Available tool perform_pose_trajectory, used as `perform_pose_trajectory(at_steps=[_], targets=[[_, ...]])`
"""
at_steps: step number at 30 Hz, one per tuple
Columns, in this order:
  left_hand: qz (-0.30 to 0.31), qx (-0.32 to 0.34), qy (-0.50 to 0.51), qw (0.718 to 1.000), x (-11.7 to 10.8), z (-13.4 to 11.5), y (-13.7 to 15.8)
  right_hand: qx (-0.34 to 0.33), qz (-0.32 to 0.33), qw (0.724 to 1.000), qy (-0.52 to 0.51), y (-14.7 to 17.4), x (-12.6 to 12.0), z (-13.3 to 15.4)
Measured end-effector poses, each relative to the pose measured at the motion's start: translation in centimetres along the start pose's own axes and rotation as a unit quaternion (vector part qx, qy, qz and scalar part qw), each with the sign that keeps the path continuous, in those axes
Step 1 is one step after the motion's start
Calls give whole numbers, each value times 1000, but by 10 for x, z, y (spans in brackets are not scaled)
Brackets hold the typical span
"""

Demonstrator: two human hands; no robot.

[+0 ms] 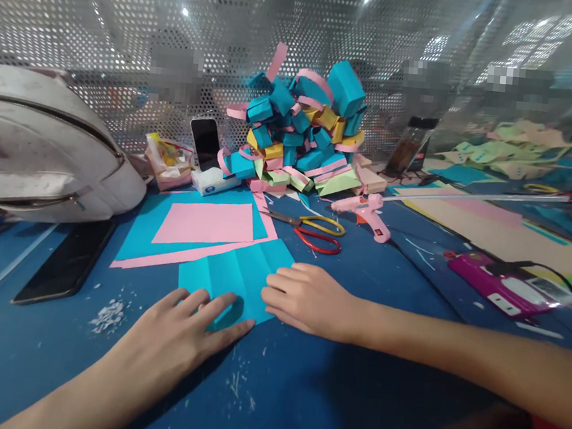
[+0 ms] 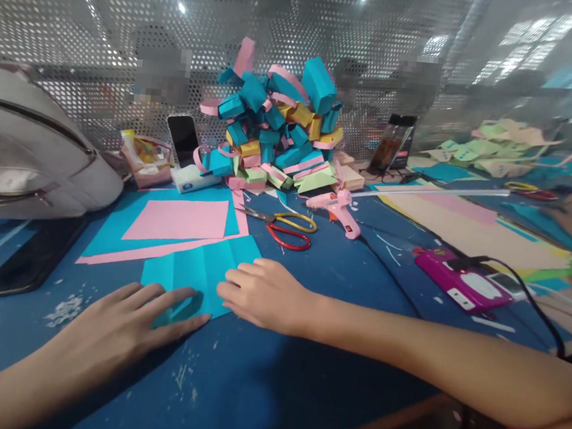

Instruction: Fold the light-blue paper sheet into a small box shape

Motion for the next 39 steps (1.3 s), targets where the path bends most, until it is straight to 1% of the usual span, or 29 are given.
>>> perform_pose_trajectory(at_steps=[2,4,6,7,9,12,15,20,24,26,28,31,33,35,37,39], targets=[[-6,8,-8,1000,-1,-3,-1,-14,-61,998,20,2,-13,6],[-20,19,-10,1000,-3,-7,-1,-54,-121,991,33,7,-25,17],[-29,24,-3,999,-4,-8,1,-90,-138,986,34,13,-30,25],[-33,24,3,999,-4,-8,3,-97,-131,986,30,16,-30,26],[-37,22,14,999,-4,-8,9,-87,-94,992,16,22,-26,21],[-44,3,21,999,-2,-4,20,-53,-30,998,-31,33,-18,8],[-49,-19,35,998,0,0,29,-10,10,997,-75,46,-13,-6],[-48,-23,56,997,1,3,41,52,41,995,-76,65,-10,-25],[-72,-5,23,997,-9,2,50,80,46,994,-58,80,-11,-31],[-73,9,5,997,-14,2,55,94,42,994,-41,85,-12,-33],[-70,25,-5,997,-18,4,60,96,40,994,-21,87,-14,-34],[-73,35,-3,997,-23,5,66,74,49,996,0,84,-17,-30],[-72,20,9,997,-24,3,65,51,52,997,10,78,-20,-27],[-61,-9,17,998,-22,-2,60,40,47,998,16,70,-24,-23],[-45,-44,10,998,-17,-9,50,36,35,999,8,61,-27,-19],[-34,-54,-2,998,-13,-17,37,23,22,999,-10,51,-27,-12]])
Point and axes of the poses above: each hand's wrist, its own y-axis away from the middle knuckle, its own x-axis out of the palm, z = x × y, the point moved 9 cm from there along -y, towards the middle knuckle, and after that the axes turned 10 degrees about y, right-handed, at the moved point
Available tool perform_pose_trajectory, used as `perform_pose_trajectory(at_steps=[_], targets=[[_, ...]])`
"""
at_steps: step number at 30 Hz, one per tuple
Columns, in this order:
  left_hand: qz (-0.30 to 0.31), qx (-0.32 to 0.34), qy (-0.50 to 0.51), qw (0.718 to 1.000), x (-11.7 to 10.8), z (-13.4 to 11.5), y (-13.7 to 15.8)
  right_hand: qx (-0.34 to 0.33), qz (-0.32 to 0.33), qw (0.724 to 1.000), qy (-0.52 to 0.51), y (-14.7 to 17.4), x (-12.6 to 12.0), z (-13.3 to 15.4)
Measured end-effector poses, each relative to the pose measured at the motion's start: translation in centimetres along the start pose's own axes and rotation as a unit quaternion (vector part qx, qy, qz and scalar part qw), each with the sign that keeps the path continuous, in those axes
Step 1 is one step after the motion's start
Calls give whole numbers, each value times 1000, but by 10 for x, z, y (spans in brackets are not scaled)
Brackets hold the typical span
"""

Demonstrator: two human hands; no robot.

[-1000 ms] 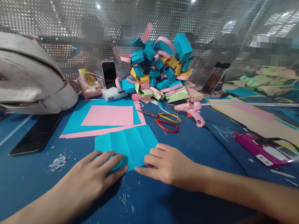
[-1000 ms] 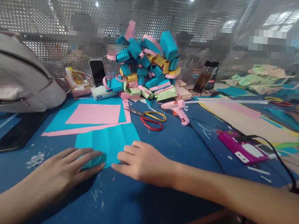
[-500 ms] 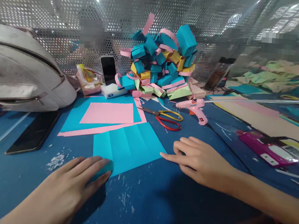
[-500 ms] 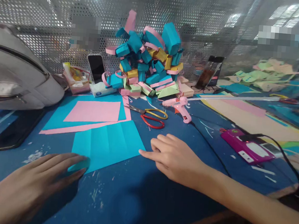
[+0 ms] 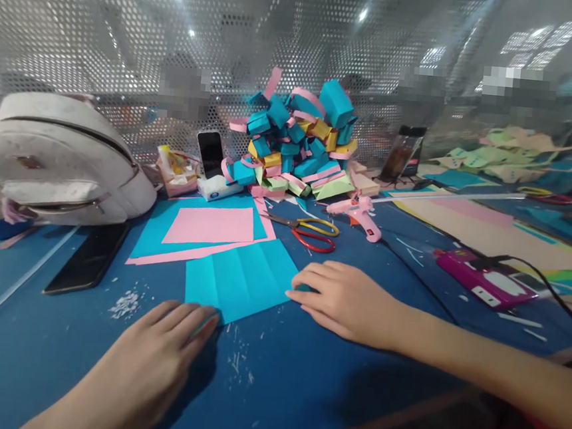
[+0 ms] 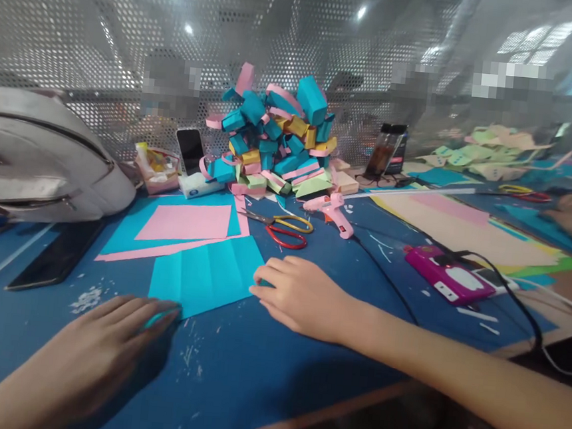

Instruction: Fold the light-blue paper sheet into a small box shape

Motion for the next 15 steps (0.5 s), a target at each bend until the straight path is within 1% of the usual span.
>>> perform_pose_trajectory(at_steps=[2,4,6,8,10,12,15], targets=[[-7,13,-7,1000,2,-9,-14,-22,-10,1000,-10,-11,1,10],[-26,3,-40,999,0,-10,-28,-34,-20,999,0,-23,2,18],[-42,17,-81,996,-3,-14,-39,-39,-34,999,10,-34,1,26],[-49,28,-99,993,-5,-15,-47,-39,-55,998,15,-43,-1,34],[-57,25,-80,995,-7,-12,-52,-32,-81,996,19,-50,-5,40],[-77,10,-26,997,-11,-3,-54,-13,-107,994,18,-55,-9,41],[-141,-18,67,987,-26,13,-51,21,-148,989,-1,-60,-24,34]])
Point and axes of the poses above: each hand's wrist, its own y-axis away from the middle knuckle, its own x-axis out of the palm, z = x × y, the point moved 9 cm from there along -y, towards the middle knuckle, and after that the axes turned 10 degrees about y, right-handed, at the moved point
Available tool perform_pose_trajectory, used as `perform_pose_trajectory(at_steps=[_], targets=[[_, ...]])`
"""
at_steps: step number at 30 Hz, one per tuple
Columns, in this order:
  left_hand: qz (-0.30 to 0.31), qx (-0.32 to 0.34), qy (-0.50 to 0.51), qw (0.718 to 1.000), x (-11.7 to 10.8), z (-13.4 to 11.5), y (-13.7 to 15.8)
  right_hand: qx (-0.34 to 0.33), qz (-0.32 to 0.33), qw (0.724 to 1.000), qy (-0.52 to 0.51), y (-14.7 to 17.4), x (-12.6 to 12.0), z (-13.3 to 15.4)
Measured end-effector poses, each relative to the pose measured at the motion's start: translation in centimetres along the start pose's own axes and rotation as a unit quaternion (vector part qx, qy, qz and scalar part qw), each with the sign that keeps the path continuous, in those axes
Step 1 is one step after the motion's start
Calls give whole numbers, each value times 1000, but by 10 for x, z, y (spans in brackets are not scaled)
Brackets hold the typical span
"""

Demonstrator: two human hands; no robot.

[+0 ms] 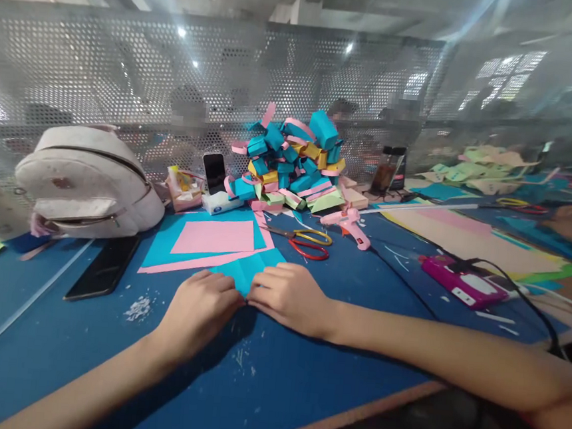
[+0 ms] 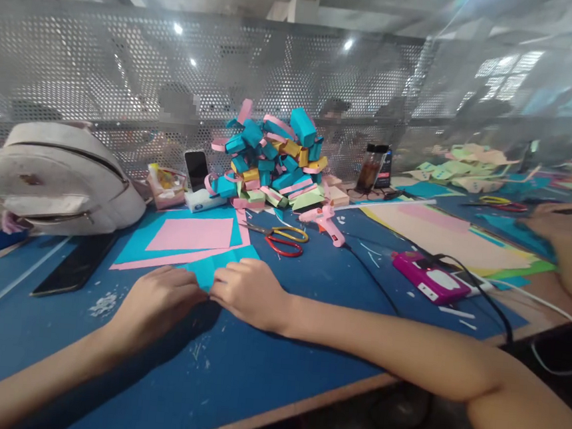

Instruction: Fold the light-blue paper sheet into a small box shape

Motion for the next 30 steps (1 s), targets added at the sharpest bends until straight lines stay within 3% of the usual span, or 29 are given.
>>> perform_pose_trajectory(at_steps=[4,9,19,27,30], targets=[[-83,-16,79,993,-37,7,4,24,-53,998,-28,-6,-32,-13],[-101,3,95,990,-68,1,19,40,-60,993,-92,4,-56,-23],[-89,-18,114,989,-70,-2,41,65,-64,990,-106,35,-66,-30],[-118,-15,111,987,-82,3,41,115,-158,978,-74,53,-88,-54],[-122,-13,123,985,-81,2,39,118,-166,975,-92,47,-95,-49]])
Point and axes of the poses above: each hand's wrist, its own y-axis away from the middle knuckle, its own x-axis out of the palm, z = x × y, the point moved 9 cm from there along -y, towards the middle knuckle, and after that the axes turned 10 degrees about y, right-handed, at the moved point
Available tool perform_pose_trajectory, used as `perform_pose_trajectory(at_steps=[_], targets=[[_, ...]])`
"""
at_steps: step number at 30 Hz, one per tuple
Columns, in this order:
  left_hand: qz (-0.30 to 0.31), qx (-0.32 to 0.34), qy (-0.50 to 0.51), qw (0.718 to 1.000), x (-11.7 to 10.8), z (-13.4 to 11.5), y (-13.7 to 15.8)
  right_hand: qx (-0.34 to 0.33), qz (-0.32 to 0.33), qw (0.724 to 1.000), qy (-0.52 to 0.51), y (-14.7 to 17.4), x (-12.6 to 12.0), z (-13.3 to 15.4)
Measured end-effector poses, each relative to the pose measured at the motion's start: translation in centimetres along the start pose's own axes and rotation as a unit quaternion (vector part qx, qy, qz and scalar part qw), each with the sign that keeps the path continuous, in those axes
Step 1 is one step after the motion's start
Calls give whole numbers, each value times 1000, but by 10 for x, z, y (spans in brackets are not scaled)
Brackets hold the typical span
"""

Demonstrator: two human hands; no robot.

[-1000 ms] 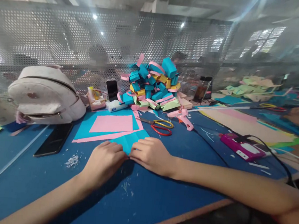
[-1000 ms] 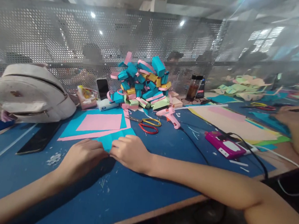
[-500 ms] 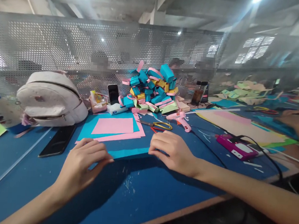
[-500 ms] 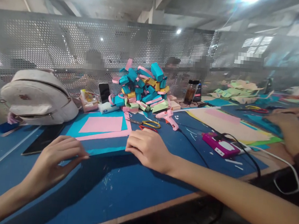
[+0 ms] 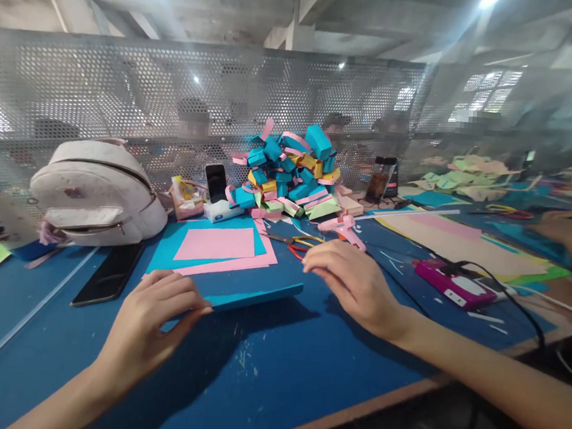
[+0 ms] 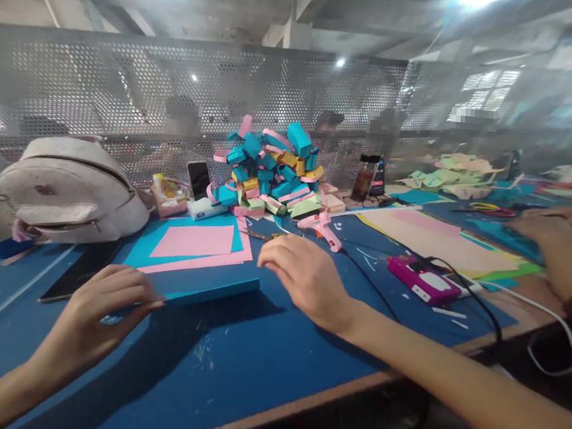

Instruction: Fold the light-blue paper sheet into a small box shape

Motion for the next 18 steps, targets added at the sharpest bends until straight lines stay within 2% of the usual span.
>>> perform_pose_trajectory(at_steps=[4,6,12,18], targets=[[10,-6,21,1000,5,-4,-7,-58,71,996,-6,-11,20,28],[14,-8,22,1000,6,-6,-12,-66,81,994,-19,-17,28,35],[17,37,0,999,9,-14,-31,-53,84,993,-66,-35,42,35],[-21,51,-8,998,0,-15,-31,-34,71,993,-94,-38,31,22]])
Point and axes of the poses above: each hand's wrist, its own y-axis away from the middle knuckle, its own x-axis out of the palm, z = x × y, the point moved 9 cm from there along -y, towards the middle knuckle, and after that the axes turned 10 degrees about y, right-handed, at the moved point
